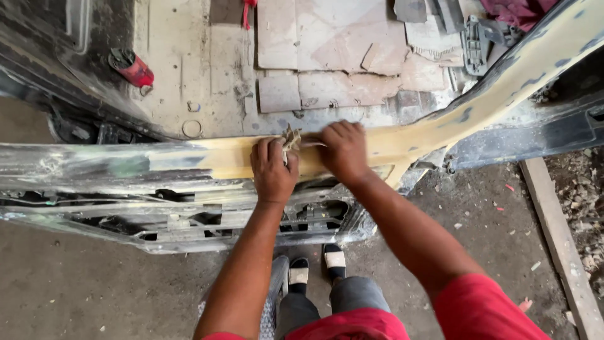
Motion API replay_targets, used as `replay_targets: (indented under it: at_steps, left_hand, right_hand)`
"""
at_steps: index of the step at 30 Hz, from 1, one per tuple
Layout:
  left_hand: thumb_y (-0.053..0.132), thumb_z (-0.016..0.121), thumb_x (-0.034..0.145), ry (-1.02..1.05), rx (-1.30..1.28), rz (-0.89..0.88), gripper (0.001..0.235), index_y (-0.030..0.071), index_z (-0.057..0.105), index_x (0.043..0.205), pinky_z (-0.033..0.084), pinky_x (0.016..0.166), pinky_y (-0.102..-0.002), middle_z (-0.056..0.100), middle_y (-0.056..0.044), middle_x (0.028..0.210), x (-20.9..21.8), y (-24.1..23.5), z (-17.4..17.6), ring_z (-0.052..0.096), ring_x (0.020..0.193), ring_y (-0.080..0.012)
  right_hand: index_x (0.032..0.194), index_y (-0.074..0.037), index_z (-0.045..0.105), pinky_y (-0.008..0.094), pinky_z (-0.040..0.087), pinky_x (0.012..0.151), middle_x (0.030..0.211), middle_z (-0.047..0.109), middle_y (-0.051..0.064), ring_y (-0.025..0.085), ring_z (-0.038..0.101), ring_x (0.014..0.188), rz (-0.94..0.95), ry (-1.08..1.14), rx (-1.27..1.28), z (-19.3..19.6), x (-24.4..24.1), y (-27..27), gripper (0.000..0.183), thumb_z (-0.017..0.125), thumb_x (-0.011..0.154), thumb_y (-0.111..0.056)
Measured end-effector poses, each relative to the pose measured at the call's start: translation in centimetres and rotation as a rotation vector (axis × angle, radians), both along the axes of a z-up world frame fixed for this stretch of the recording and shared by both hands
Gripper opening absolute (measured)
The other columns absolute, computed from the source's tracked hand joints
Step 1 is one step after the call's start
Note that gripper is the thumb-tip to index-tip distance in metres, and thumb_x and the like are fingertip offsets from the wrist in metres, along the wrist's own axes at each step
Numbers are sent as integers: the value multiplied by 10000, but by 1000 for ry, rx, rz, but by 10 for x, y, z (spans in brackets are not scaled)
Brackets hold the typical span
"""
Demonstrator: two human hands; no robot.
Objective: The person sands a yellow car bumper using a sanding block held in both hands. They move the block back and forth along the surface of the bumper to smooth it out.
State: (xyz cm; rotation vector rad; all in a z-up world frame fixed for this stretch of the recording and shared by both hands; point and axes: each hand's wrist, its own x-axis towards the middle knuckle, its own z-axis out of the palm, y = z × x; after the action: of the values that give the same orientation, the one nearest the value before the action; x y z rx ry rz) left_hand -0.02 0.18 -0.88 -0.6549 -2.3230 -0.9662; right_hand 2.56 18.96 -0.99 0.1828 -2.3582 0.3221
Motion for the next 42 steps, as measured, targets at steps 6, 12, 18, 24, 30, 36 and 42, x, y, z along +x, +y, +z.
replay_targets:
  at_steps: [6, 12, 18, 24, 30, 36, 42]
  left_hand:
    - [125, 653, 900, 20, -24, -27, 250, 16, 624, 1123, 466, 959, -516, 584, -160, 1166, -3, -1, 2, 567, 1090, -386]
    - [119, 665, 890, 3, 0, 9, 230, 26, 626, 1097, 461, 953, -519, 581, -163, 1144, -2, 3, 2, 561, 1073, -388]
    - [94, 649, 893, 48, -4, -38, 251, 22, 631, 1133, 466, 974, -506, 589, -155, 1167, -3, -1, 9, 575, 1097, -384]
    - [108, 660, 894, -19, 19, 7, 239, 30, 636, 1118, 472, 961, -501, 604, -151, 1165, -1, 4, 3, 586, 1092, -377]
    - [128, 666, 873, 35, -9, -48, 286, 15, 627, 1132, 466, 984, -516, 598, -165, 1184, -2, -2, 7, 577, 1111, -391]
    - [109, 649, 912, 32, 10, -6, 232, 21, 625, 1125, 468, 995, -511, 603, -156, 1176, -2, 3, 5, 583, 1130, -380]
    - [115, 658, 897, 4, -10, -34, 242, 13, 621, 1114, 466, 963, -514, 599, -164, 1158, 2, 0, 9, 580, 1091, -391]
  right_hand:
    - [882, -272, 767, 301, 359, 672, 702, 638, -70, 115, 534, 635, -11, -77, -8, 13, 35, 60, 105, 789, 969, -216]
    - [894, -293, 792, 302, 380, 645, 703, 648, -68, 107, 556, 640, 60, -123, -150, 15, 5, 7, 127, 756, 965, -195]
    - [890, -271, 752, 310, 399, 739, 795, 662, -62, 100, 567, 748, -13, -82, -7, 8, 24, 33, 163, 742, 948, -119]
    - [803, -213, 721, 335, 372, 674, 698, 618, -53, 112, 533, 654, -18, -79, -95, 5, 24, 48, 172, 824, 940, -232]
    - [866, -213, 699, 329, 396, 752, 780, 643, -38, 154, 586, 765, 37, -12, -10, 20, 11, 10, 85, 734, 907, -148]
    - [758, -194, 646, 333, 373, 733, 724, 620, -47, 136, 530, 684, -206, -141, 61, 11, 38, 72, 327, 832, 967, -364]
    - [794, -184, 688, 331, 388, 764, 777, 639, -26, 165, 577, 787, -100, -55, 11, 22, 11, 0, 136, 808, 792, -246]
